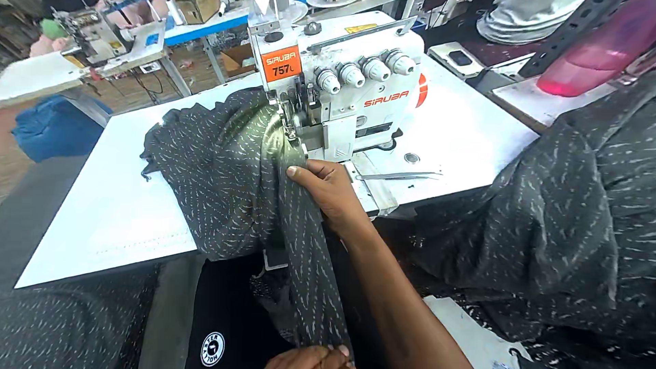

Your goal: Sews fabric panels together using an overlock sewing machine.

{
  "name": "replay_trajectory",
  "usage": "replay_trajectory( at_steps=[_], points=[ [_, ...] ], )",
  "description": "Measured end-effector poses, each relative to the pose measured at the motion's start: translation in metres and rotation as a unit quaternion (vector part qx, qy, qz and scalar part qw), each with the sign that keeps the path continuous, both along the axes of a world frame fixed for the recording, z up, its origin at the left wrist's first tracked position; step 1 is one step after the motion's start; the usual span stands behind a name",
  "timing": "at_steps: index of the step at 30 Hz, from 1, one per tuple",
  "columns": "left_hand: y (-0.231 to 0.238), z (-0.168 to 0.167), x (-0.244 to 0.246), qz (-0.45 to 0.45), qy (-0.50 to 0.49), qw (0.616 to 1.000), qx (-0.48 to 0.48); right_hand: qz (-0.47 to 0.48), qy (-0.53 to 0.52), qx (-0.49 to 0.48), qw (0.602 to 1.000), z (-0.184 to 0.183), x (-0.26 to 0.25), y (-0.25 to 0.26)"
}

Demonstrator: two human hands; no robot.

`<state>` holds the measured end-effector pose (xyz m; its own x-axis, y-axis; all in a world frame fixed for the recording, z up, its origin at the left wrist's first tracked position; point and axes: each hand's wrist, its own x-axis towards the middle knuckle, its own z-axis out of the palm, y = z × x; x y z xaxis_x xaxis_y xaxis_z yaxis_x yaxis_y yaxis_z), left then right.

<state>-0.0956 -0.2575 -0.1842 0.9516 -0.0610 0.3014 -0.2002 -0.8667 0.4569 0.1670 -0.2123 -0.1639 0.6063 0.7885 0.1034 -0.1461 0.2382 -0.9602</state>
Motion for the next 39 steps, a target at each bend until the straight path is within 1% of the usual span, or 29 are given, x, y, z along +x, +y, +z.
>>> replay_trajectory(
  at_steps=[8,11,13,18,22,24,29,31,33,36,38,39],
  points=[
    [0.037,0.01,0.032,0.025,-0.097,0.994,0.051,-0.006,0.033,0.022,0.999,0.002,0.0,0.002],
    [0.052,0.015,0.045,0.038,-0.133,0.987,0.076,-0.001,0.024,0.015,1.0,0.004,-0.001,-0.002],
    [0.061,0.019,0.054,0.042,-0.145,0.984,0.1,0.001,0.022,0.005,1.0,0.004,-0.003,-0.005],
    [0.087,0.033,0.079,0.048,-0.175,0.974,0.135,-0.006,0.052,0.019,0.998,0.004,-0.002,0.0],
    [0.103,0.047,0.101,0.067,-0.187,0.97,0.138,0.0,0.027,0.007,1.0,0.004,-0.006,-0.006],
    [0.111,0.053,0.109,0.085,-0.187,0.966,0.156,0.004,0.029,0.005,1.0,0.004,-0.006,-0.006],
    [0.132,0.068,0.129,0.116,-0.194,0.952,0.207,0.03,0.082,0.035,0.996,0.0,-0.007,-0.002],
    [0.14,0.073,0.14,0.12,-0.194,0.948,0.222,0.029,0.129,0.058,0.99,0.0,-0.01,0.001],
    [0.148,0.077,0.148,0.128,-0.183,0.945,0.239,0.036,0.2,0.093,0.975,-0.002,-0.016,0.004],
    [0.161,0.084,0.161,0.146,-0.163,0.938,0.268,0.098,0.247,0.158,0.951,-0.011,-0.021,0.008],
    [0.168,0.087,0.168,0.155,-0.155,0.932,0.289,0.122,0.253,0.154,0.947,-0.015,-0.026,0.012],
    [0.17,0.087,0.169,0.157,-0.153,0.93,0.296,0.119,0.25,0.144,0.95,-0.016,-0.029,0.013]
  ],
)
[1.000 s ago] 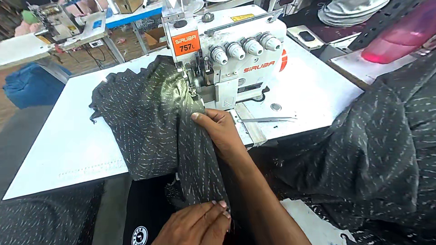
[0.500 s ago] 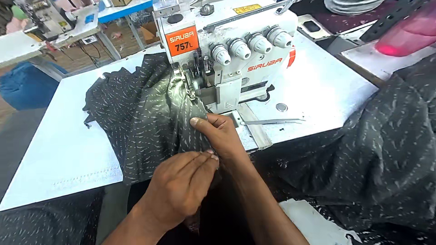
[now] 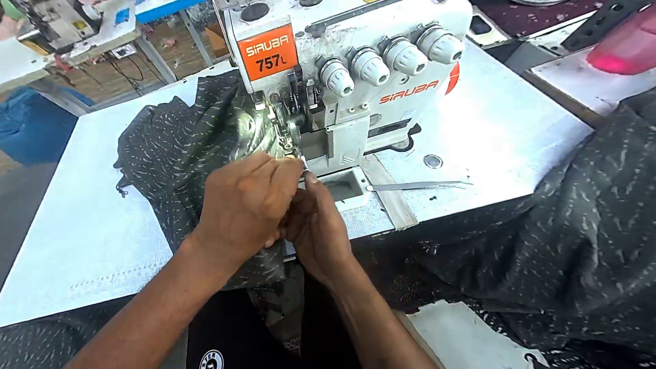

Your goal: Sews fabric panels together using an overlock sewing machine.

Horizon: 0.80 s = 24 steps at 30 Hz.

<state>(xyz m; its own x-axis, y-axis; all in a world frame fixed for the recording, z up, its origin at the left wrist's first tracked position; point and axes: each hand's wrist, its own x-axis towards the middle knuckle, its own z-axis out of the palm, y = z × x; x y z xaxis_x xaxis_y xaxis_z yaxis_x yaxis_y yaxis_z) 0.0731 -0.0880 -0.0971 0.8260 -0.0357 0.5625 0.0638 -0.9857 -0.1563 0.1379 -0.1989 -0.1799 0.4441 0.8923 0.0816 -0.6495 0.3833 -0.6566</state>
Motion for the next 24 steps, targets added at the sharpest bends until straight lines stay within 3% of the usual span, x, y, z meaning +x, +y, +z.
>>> replay_trajectory(
  at_steps=[2,4,6,8,10,16,24],
  points=[
    [0.0,-0.003,-0.003,0.003,0.0,1.0,-0.002,-0.042,-0.049,-0.04,0.997,-0.003,-0.009,-0.007],
    [0.003,-0.01,-0.009,-0.008,-0.004,1.0,-0.026,-0.15,-0.189,-0.098,0.966,-0.007,-0.018,-0.023],
    [0.009,-0.019,-0.015,-0.035,-0.002,0.998,-0.054,-0.309,-0.372,-0.15,0.862,-0.009,-0.019,-0.035],
    [0.014,-0.027,-0.018,-0.065,-0.013,0.996,-0.067,-0.406,-0.499,-0.151,0.751,-0.003,-0.004,-0.038],
    [0.015,-0.031,-0.019,-0.087,-0.037,0.993,-0.074,-0.41,-0.585,-0.138,0.686,0.007,0.012,-0.033],
    [0.021,-0.03,-0.022,-0.122,-0.075,0.986,-0.086,-0.35,-0.709,-0.199,0.58,0.006,0.027,-0.025],
    [0.037,-0.033,-0.016,-0.151,-0.092,0.978,-0.112,-0.323,-0.747,-0.275,0.511,0.017,0.028,-0.023]
  ],
)
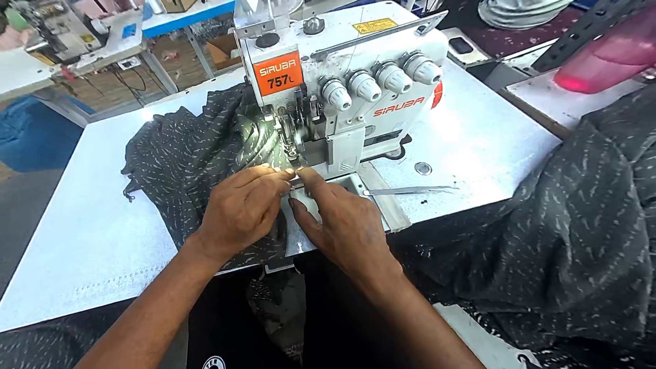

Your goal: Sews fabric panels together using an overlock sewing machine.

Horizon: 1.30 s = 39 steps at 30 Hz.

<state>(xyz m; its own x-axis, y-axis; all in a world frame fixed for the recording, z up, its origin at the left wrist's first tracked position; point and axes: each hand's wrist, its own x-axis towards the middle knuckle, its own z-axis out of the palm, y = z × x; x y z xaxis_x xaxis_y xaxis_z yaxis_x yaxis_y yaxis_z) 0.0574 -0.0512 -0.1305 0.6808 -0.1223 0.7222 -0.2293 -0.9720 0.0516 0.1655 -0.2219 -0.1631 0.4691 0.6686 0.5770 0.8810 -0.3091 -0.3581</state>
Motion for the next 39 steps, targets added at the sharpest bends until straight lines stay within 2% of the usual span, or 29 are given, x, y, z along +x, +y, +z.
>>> replay_trajectory(
  at_steps=[3,5,7,10,12,14,16,17,19,21,25,29,31,33,34,36,37,38,39],
  points=[
    [0.019,-0.006,0.005,-0.039,-0.004,0.999,-0.001,-0.009,0.006,-0.014,1.0,0.002,0.002,0.002],
    [0.03,-0.009,0.008,-0.046,-0.007,0.999,-0.001,-0.021,0.034,0.016,0.999,-0.005,-0.009,-0.003],
    [0.03,-0.013,0.01,-0.013,-0.016,1.0,0.001,-0.02,0.052,0.08,0.995,-0.02,-0.023,-0.01],
    [0.006,-0.015,-0.006,0.076,-0.001,0.997,-0.009,-0.02,0.053,0.144,0.988,-0.03,-0.035,-0.019],
    [-0.01,-0.016,-0.02,0.108,-0.007,0.994,-0.005,-0.022,0.036,0.126,0.991,-0.018,-0.031,-0.013],
    [-0.026,-0.015,-0.033,0.121,-0.011,0.992,-0.026,-0.014,0.027,0.043,0.999,0.0,-0.025,0.001],
    [-0.046,-0.014,-0.042,0.151,-0.019,0.983,-0.107,0.003,0.012,-0.017,1.0,0.012,-0.019,0.017],
    [-0.06,-0.014,-0.045,0.165,-0.023,0.97,-0.176,0.014,0.002,-0.016,1.0,0.012,-0.017,0.02],
    [-0.091,-0.018,-0.042,0.158,-0.036,0.93,-0.329,0.029,-0.003,0.061,0.998,0.006,-0.01,0.017],
    [-0.113,-0.026,-0.022,0.135,-0.073,0.904,-0.399,0.0,0.003,0.146,0.989,0.003,0.003,0.014],
    [-0.108,-0.027,0.013,0.132,-0.111,0.931,-0.323,-0.051,0.033,0.199,0.978,-0.002,0.022,0.026],
    [-0.093,-0.029,0.006,0.132,-0.102,0.956,-0.242,-0.064,0.058,0.211,0.974,-0.008,0.018,0.021],
    [-0.091,-0.034,0.001,0.122,-0.096,0.964,-0.218,-0.066,0.1,0.216,0.969,-0.008,0.015,0.014],
    [-0.093,-0.035,-0.009,0.091,-0.084,0.974,-0.192,-0.034,0.205,0.206,0.956,-0.005,0.005,-0.005],
    [-0.094,-0.034,-0.018,0.066,-0.072,0.98,-0.172,0.005,0.297,0.204,0.933,-0.004,-0.003,-0.02],
    [-0.094,-0.032,-0.038,-0.001,-0.033,0.991,-0.132,0.102,0.508,0.223,0.826,-0.002,-0.016,-0.042],
    [-0.095,-0.034,-0.044,-0.043,-0.015,0.993,-0.113,0.127,0.566,0.22,0.784,0.001,-0.018,-0.046],
    [-0.099,-0.038,-0.049,-0.086,0.007,0.992,-0.094,0.153,0.582,0.2,0.773,0.004,-0.018,-0.048],
    [-0.105,-0.037,-0.054,-0.125,0.031,0.988,-0.082,0.173,0.564,0.172,0.789,0.009,-0.018,-0.049]
  ],
)
